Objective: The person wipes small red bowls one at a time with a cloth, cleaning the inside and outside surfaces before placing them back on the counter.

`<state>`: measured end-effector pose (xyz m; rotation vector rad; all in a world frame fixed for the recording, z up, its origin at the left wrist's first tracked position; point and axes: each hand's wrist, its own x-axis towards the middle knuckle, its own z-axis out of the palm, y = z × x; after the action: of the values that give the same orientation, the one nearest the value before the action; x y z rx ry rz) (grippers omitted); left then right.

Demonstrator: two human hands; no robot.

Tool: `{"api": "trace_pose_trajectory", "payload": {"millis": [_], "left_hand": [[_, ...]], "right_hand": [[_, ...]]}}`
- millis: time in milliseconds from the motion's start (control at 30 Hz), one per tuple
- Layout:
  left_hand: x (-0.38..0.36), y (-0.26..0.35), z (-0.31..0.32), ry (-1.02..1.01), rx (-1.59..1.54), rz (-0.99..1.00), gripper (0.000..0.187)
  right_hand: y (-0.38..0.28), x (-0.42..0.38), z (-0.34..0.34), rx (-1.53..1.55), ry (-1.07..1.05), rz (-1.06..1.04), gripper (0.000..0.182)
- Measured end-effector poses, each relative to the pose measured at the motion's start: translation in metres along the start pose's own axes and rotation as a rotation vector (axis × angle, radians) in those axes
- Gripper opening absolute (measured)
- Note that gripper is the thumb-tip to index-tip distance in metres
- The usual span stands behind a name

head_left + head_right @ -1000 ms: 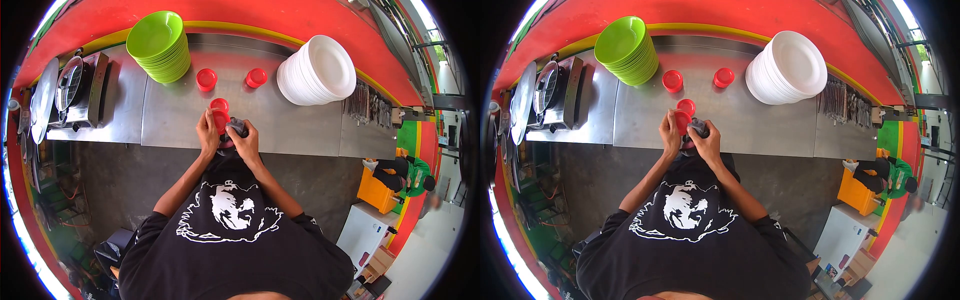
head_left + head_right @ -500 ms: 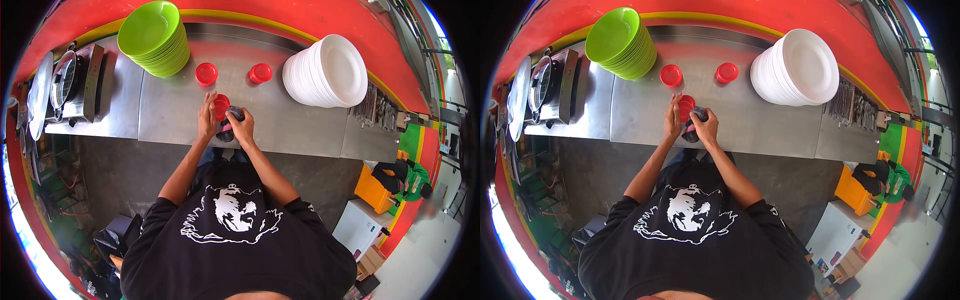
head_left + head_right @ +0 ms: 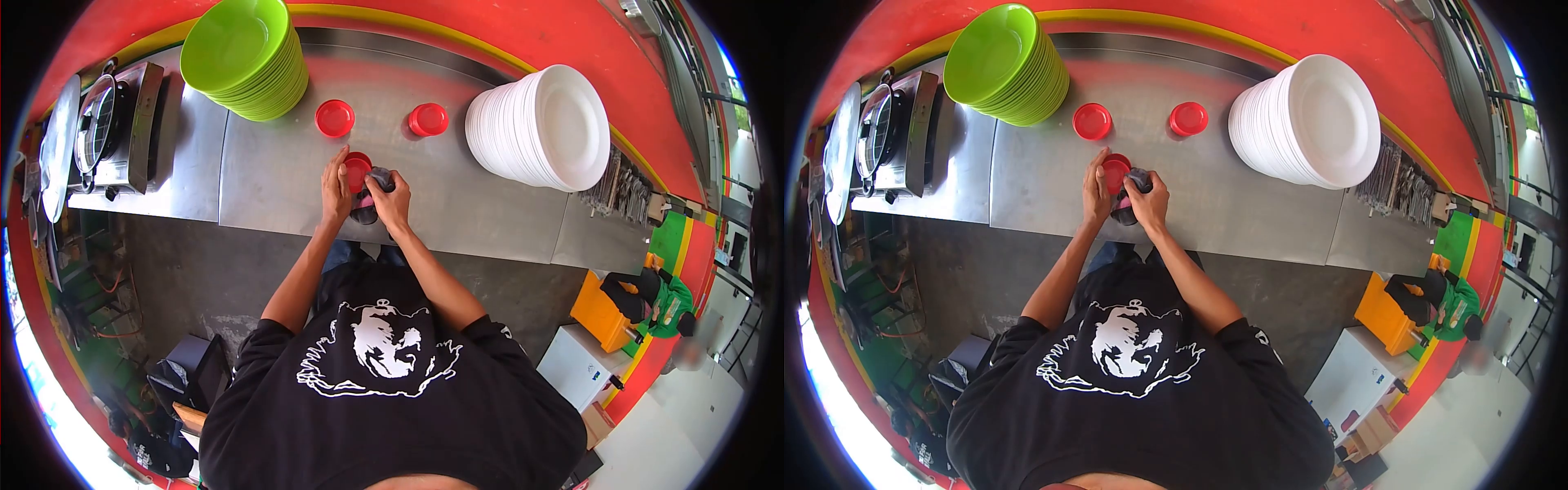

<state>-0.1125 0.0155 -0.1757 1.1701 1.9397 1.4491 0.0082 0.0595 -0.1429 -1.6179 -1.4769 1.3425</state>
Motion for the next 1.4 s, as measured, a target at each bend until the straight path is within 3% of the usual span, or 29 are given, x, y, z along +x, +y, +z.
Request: {"api": "trace_pose_trajectory", "payload": {"millis": [367,567,667,767,867,1000,1033,1233,1400], "left_hand": [[0.007,0.003,0.003,0.035,0.042,-0.052,0.038],[0.005,0.024,-0.003,0.213,0.055,-0.070,0.039],[0.001,0.044,-0.006,0.221,0.261,0.074,0.040],[0.008,0.072,0.001,0.096,0.152,0.129,0.043],[0.025,0.095,0.024,-0.014,-0.036,0.051,0.047],[0.052,0.099,0.062,-0.156,-0.281,-0.061,0.055],[0.058,0.097,0.068,-0.229,-0.276,-0.046,0.059],[0.077,0.093,0.101,-0.352,-0.245,-0.042,0.062],[0.080,0.099,0.107,-0.423,-0.233,-0.028,0.059]], "right_hand": [[-0.001,0.017,-0.005,-0.059,-0.104,0.052,0.037],[-0.010,0.024,-0.035,-0.020,-0.228,0.088,0.045],[-0.008,0.028,-0.055,0.011,-0.245,0.091,0.046],[-0.002,0.036,-0.076,0.068,-0.283,0.121,0.046],[0.000,0.045,-0.087,0.217,-0.149,0.032,0.044],[-0.016,0.062,-0.105,0.204,-0.065,-0.017,0.062],[-0.010,0.070,-0.110,0.157,-0.106,-0.014,0.076],[-0.002,0.094,-0.114,0.060,-0.153,-0.242,0.095],[-0.001,0.103,-0.116,0.113,-0.251,-0.252,0.104]]}}
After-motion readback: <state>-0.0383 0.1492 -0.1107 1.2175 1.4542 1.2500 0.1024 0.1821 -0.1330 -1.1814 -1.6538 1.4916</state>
